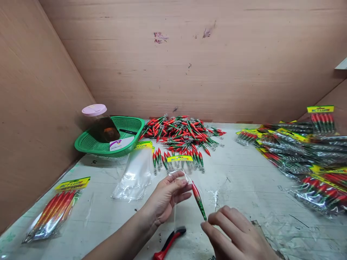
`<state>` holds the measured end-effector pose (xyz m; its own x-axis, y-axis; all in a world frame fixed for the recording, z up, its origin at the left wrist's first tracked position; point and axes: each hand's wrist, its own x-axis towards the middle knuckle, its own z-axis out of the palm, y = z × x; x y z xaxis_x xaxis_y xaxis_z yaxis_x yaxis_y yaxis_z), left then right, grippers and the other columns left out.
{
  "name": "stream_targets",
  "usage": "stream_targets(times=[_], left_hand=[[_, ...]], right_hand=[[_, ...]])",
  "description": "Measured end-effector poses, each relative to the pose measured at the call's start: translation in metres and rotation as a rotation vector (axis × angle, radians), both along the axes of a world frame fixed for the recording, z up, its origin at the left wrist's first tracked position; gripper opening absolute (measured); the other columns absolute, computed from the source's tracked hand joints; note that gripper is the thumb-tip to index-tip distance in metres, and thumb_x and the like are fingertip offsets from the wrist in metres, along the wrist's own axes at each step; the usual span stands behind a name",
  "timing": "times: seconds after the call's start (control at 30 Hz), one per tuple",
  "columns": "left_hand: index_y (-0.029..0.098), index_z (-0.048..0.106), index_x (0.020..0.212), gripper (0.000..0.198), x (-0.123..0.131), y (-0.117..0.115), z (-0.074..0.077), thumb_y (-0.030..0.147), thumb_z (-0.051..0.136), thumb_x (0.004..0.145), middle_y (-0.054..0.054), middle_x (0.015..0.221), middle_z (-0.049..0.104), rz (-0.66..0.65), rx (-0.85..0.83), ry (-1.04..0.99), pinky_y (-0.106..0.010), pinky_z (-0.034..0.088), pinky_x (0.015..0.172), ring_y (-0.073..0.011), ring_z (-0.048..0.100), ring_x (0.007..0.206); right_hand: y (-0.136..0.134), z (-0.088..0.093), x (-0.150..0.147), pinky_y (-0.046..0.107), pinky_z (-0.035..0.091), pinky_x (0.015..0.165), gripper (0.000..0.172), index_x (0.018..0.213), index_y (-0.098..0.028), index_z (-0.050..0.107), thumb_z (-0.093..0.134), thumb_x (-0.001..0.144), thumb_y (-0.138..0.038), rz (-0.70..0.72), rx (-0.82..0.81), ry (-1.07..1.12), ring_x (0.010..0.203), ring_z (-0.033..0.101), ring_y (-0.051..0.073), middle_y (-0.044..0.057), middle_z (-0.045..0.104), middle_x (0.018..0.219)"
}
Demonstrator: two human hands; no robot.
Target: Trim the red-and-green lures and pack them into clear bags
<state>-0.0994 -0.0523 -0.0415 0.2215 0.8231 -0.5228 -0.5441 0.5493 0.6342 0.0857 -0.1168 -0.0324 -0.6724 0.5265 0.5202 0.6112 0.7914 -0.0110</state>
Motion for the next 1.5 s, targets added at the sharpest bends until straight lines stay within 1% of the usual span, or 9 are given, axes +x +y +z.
stream_targets(times=[0.13,0.33,0.57,0.73,0.93,1.13,1.3,1.4,1.5], left_hand=[[0.014,0.062,0.101,0.031,0.002,-0.006,0.005,0.013,0.071,0.071,-0.008,0.089,0.070,-0.204,0.063,-0.006,-0.027,0.055,0.069,-0.0176,0.069,0.079],[0.019,0.061,0.112,0.039,0.002,-0.007,0.007,0.046,0.053,0.085,-0.011,0.111,0.065,-0.220,0.060,-0.084,-0.035,0.055,0.070,-0.0228,0.071,0.076],[0.015,0.059,0.105,0.031,0.008,-0.012,0.002,0.038,0.059,0.084,-0.015,0.117,0.064,-0.193,0.083,-0.154,-0.034,0.055,0.069,-0.0189,0.070,0.072],[0.015,0.060,0.101,0.030,0.012,-0.016,-0.002,0.037,0.063,0.082,-0.014,0.109,0.068,-0.154,0.099,-0.231,-0.039,0.054,0.075,-0.0238,0.070,0.081],[0.014,0.061,0.099,0.031,0.014,-0.020,-0.002,0.034,0.070,0.077,-0.012,0.104,0.070,-0.136,0.088,-0.270,-0.033,0.054,0.073,-0.0198,0.069,0.077],[0.013,0.064,0.090,0.018,0.015,-0.019,-0.009,0.029,0.064,0.082,-0.013,0.103,0.071,-0.051,0.041,-0.285,-0.032,0.053,0.081,-0.0204,0.068,0.089],[0.012,0.065,0.096,0.022,0.017,-0.020,-0.009,0.028,0.066,0.081,-0.014,0.103,0.071,-0.057,0.047,-0.267,-0.039,0.052,0.088,-0.0211,0.068,0.090],[0.012,0.066,0.096,0.018,0.013,-0.014,-0.007,0.023,0.061,0.083,-0.012,0.103,0.072,0.010,0.000,-0.326,-0.039,0.053,0.087,-0.0227,0.069,0.090],[0.011,0.068,0.095,0.018,0.005,-0.004,-0.003,0.020,0.055,0.086,-0.010,0.101,0.073,0.114,0.001,-0.376,-0.039,0.054,0.086,-0.0238,0.069,0.092]], right_hand=[[0.009,-0.006,-0.002,0.036,0.044,0.072,0.030,0.100,-0.015,0.065,0.038,0.089,-0.009,-0.097,0.202,-0.097,0.080,0.060,0.022,0.010,0.069,0.087],[0.004,-0.013,-0.005,0.036,0.044,0.081,0.031,0.105,-0.019,0.066,0.041,0.089,-0.008,-0.191,0.193,-0.017,0.093,0.059,0.022,0.010,0.070,0.102],[0.003,-0.026,0.002,0.039,0.044,0.081,0.034,0.117,-0.017,0.058,0.049,0.085,-0.007,-0.161,0.070,0.176,0.095,0.059,0.023,0.010,0.067,0.115],[0.002,-0.022,-0.003,0.040,0.036,0.081,0.027,0.110,-0.023,0.062,0.058,0.085,-0.013,-0.294,0.086,0.268,0.097,0.058,0.024,0.004,0.069,0.114],[0.003,-0.014,-0.018,0.042,0.030,0.081,0.024,0.106,-0.024,0.067,0.055,0.087,-0.015,-0.370,0.087,0.266,0.100,0.054,0.026,0.004,0.068,0.115],[0.010,-0.006,-0.024,0.038,0.032,0.081,0.020,0.102,-0.023,0.067,0.057,0.085,-0.019,-0.260,0.003,0.273,0.097,0.053,0.024,0.004,0.068,0.099],[0.008,-0.008,-0.030,0.040,0.030,0.080,0.019,0.102,-0.023,0.067,0.060,0.085,-0.020,-0.313,0.110,0.324,0.088,0.052,0.022,0.005,0.066,0.088],[0.021,-0.007,-0.013,0.039,0.033,0.080,0.022,0.104,-0.023,0.064,0.061,0.084,-0.015,-0.276,0.100,0.341,0.088,0.051,0.021,0.005,0.065,0.090],[0.058,-0.014,0.013,0.038,0.039,0.077,0.019,0.101,-0.019,0.061,0.057,0.085,-0.012,-0.343,0.018,0.367,0.086,0.051,0.021,0.007,0.060,0.088]])
